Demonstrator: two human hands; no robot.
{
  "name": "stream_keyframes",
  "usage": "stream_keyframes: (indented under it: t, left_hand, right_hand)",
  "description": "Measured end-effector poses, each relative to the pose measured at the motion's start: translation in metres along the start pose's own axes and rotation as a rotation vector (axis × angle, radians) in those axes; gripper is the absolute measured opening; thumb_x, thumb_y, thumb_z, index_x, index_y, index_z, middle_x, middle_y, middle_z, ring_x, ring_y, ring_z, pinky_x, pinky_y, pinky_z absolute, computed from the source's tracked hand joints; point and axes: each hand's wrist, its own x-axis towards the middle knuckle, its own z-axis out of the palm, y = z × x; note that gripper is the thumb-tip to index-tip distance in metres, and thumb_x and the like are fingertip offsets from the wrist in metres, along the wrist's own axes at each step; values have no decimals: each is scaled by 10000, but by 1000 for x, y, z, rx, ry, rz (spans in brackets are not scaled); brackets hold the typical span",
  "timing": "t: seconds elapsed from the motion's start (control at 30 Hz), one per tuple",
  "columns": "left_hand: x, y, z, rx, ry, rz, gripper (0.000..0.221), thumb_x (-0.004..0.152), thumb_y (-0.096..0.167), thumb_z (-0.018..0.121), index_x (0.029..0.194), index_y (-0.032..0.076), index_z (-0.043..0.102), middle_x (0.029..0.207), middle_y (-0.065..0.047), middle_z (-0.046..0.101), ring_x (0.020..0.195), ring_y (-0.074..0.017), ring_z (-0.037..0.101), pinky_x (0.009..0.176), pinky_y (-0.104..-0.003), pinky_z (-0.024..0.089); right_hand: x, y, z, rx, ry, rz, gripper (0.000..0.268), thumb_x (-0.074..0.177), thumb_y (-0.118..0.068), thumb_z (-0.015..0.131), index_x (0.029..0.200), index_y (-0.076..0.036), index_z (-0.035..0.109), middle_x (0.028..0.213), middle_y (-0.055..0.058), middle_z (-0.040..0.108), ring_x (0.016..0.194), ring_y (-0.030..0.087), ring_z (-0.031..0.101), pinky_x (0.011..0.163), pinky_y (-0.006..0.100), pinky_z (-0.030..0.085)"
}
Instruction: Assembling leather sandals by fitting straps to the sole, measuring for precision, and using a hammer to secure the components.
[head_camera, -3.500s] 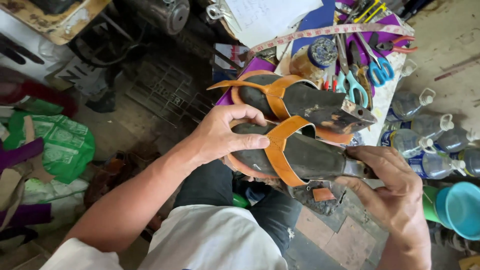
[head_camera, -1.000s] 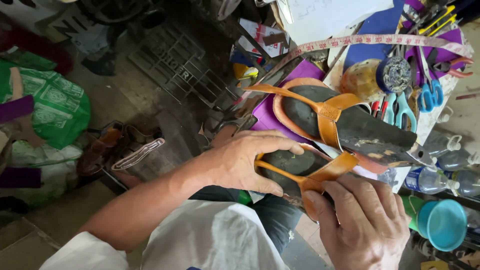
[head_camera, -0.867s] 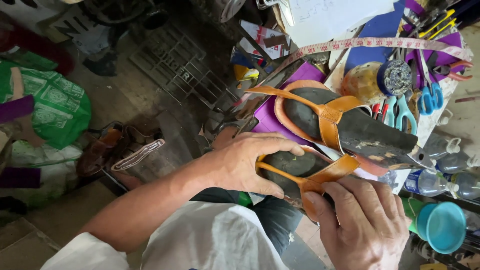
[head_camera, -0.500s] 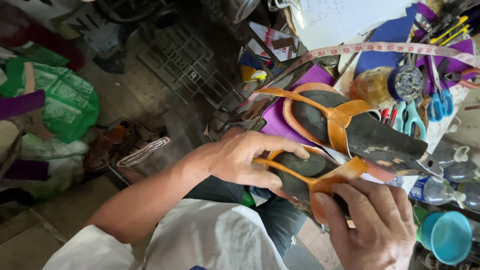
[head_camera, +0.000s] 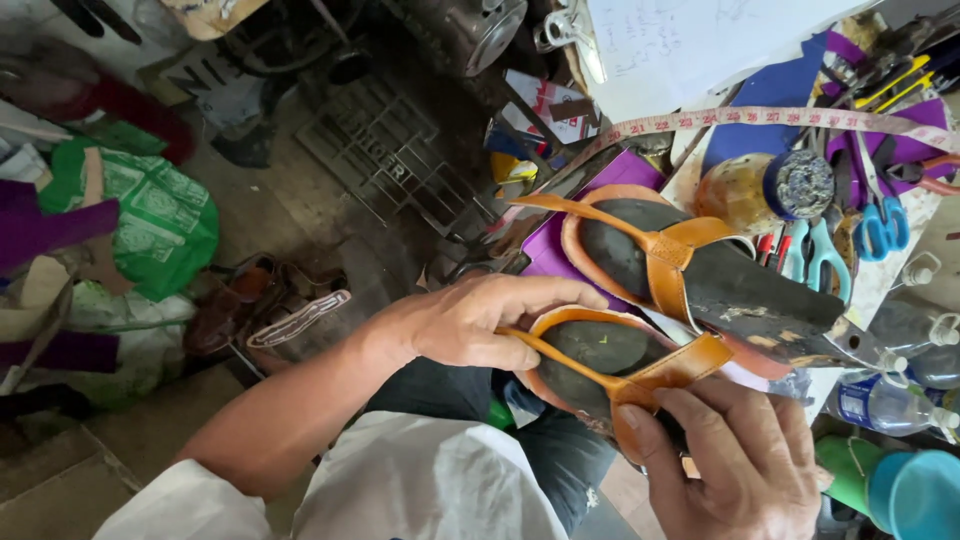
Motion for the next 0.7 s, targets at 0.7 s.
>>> stream_keyframes:
  t: [0.7]
  left_hand:
    - [-1, -4, -11, 428, 66, 22, 662, 945, 262, 522, 1561, 73, 371, 1489, -49, 567, 1342, -195, 586, 1116, -376, 487]
  right_hand:
    - [26, 3, -3, 68, -44, -34, 169, 903, -187, 812, 879, -32, 749, 930, 95, 711, 901, 353, 652, 882, 454, 532]
